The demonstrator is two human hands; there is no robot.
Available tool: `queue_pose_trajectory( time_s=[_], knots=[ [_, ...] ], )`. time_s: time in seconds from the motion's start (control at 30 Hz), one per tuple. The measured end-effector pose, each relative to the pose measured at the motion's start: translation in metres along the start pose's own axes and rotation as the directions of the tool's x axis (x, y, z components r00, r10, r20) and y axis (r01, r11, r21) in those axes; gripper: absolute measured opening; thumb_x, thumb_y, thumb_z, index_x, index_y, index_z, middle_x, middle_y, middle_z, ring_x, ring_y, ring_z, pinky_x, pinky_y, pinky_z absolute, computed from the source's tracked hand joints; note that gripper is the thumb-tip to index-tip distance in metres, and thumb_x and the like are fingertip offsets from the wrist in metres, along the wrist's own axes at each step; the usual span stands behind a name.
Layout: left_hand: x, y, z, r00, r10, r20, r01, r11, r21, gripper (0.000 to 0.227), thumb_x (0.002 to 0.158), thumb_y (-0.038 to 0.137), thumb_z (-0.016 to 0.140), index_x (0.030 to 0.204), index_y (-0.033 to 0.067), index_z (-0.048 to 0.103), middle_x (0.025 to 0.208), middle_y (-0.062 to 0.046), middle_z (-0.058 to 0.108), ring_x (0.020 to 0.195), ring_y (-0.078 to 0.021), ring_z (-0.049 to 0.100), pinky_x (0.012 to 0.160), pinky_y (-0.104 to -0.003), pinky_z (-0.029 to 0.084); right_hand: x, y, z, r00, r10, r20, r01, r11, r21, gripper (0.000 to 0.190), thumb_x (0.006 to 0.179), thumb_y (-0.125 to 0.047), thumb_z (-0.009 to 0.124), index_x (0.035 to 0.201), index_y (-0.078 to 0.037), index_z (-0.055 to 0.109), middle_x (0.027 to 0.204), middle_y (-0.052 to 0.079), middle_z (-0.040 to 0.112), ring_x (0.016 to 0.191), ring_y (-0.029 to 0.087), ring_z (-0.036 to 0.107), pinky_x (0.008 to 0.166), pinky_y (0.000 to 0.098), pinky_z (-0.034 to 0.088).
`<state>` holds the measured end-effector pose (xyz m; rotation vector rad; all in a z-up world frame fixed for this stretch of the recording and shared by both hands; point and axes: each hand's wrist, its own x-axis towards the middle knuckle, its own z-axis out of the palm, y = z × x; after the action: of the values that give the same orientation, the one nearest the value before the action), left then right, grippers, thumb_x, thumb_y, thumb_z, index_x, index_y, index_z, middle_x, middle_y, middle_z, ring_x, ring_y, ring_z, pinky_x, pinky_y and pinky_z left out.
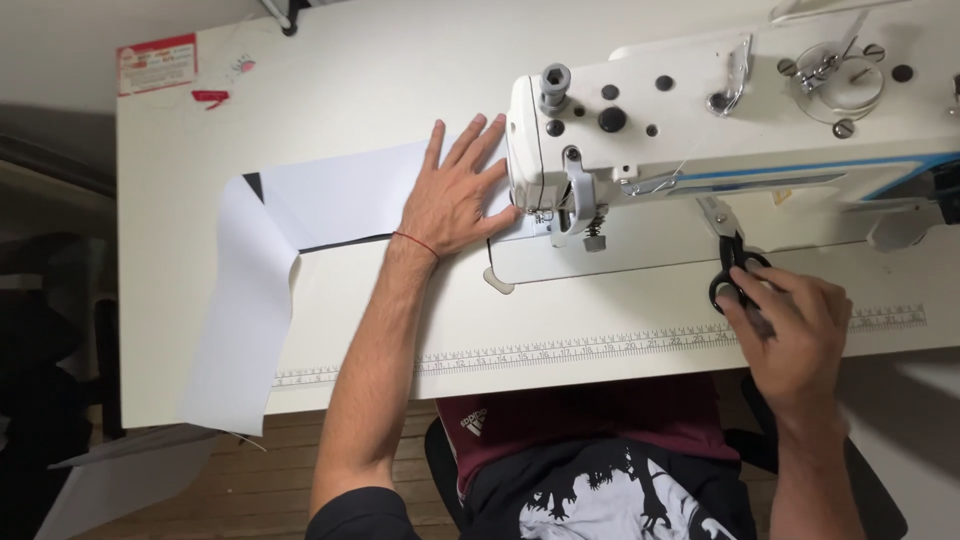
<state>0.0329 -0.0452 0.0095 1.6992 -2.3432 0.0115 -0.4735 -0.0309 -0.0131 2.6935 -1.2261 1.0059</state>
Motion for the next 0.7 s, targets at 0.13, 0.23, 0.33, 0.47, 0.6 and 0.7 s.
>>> queue_pose_trajectory(
  time_s=[0.13,0.23,0.33,0.47,0.6,0.7],
  knots=[
    [0.001,-0.002,0.005,1.000,0.000,-0.014,0.000,1.000,-0.004,0.060,0.110,0.065,0.056,0.144,0.0181,0.073,0.192,-0.015,0.032,0.178,-0.0398,0.029,0.141,-0.076,0.010,-0.003,0.008,-0.008,0.970,0.204,0.134,-0.185,0.973,-0.141,0.048,0.111,-0.019,0.104,0.156,-0.012,0.092,0.127,0.002,0.086,0.134,0.030,0.070,0.123,0.0447,0.047],
    [0.000,0.002,-0.002,0.999,-0.024,0.026,0.024,1.000,0.003,0.069,0.108,0.068,0.053,0.156,0.0199,0.068,0.193,-0.014,0.029,0.178,-0.0370,0.027,0.141,-0.075,0.010,-0.003,0.016,-0.015,0.960,0.224,0.167,-0.144,0.908,-0.393,0.068,0.104,-0.033,0.104,0.169,-0.025,0.087,0.135,-0.013,0.091,0.125,0.026,0.076,0.121,0.0466,0.053],
    [-0.005,-0.004,-0.002,0.999,-0.038,-0.015,0.039,0.999,0.014,0.067,0.115,0.069,0.053,0.161,0.0224,0.069,0.193,-0.011,0.031,0.178,-0.0362,0.029,0.142,-0.072,0.013,0.005,0.008,-0.025,0.938,0.272,0.215,-0.189,0.921,-0.341,0.066,0.102,-0.018,0.094,0.166,-0.015,0.080,0.129,-0.007,0.087,0.119,0.035,0.079,0.118,0.0560,0.056],
    [-0.014,0.000,-0.020,0.993,-0.115,0.040,0.115,0.993,0.014,0.086,0.117,0.079,0.026,0.181,0.0276,0.050,0.193,-0.014,0.030,0.179,-0.0341,0.023,0.142,-0.071,0.006,-0.015,0.012,-0.032,0.906,0.361,0.220,-0.295,0.913,-0.281,0.069,0.097,-0.017,0.097,0.162,-0.011,0.075,0.133,-0.001,0.086,0.120,0.039,0.078,0.117,0.0554,0.057],
    [-0.035,-0.011,-0.029,0.958,-0.266,0.109,0.270,0.963,-0.021,0.088,0.113,0.082,0.023,0.183,0.0321,0.041,0.194,-0.015,0.022,0.180,-0.0345,0.018,0.140,-0.072,0.000,-0.036,0.012,-0.045,0.907,0.397,0.138,-0.385,0.917,-0.107,0.069,0.100,0.003,0.104,0.165,0.004,0.082,0.128,0.009,0.082,0.103,0.028,0.068,0.106,0.0458,0.061],
    [-0.053,-0.022,-0.042,0.933,-0.351,0.081,0.353,0.935,-0.012,0.083,0.115,0.078,0.029,0.183,0.0323,0.041,0.194,-0.014,0.022,0.180,-0.0353,0.017,0.140,-0.071,0.000,-0.023,0.012,-0.058,0.950,0.249,0.188,-0.231,0.967,-0.110,0.066,0.107,0.001,0.101,0.170,0.005,0.084,0.127,0.009,0.081,0.097,0.028,0.063,0.105,0.0479,0.061]
  ],
)
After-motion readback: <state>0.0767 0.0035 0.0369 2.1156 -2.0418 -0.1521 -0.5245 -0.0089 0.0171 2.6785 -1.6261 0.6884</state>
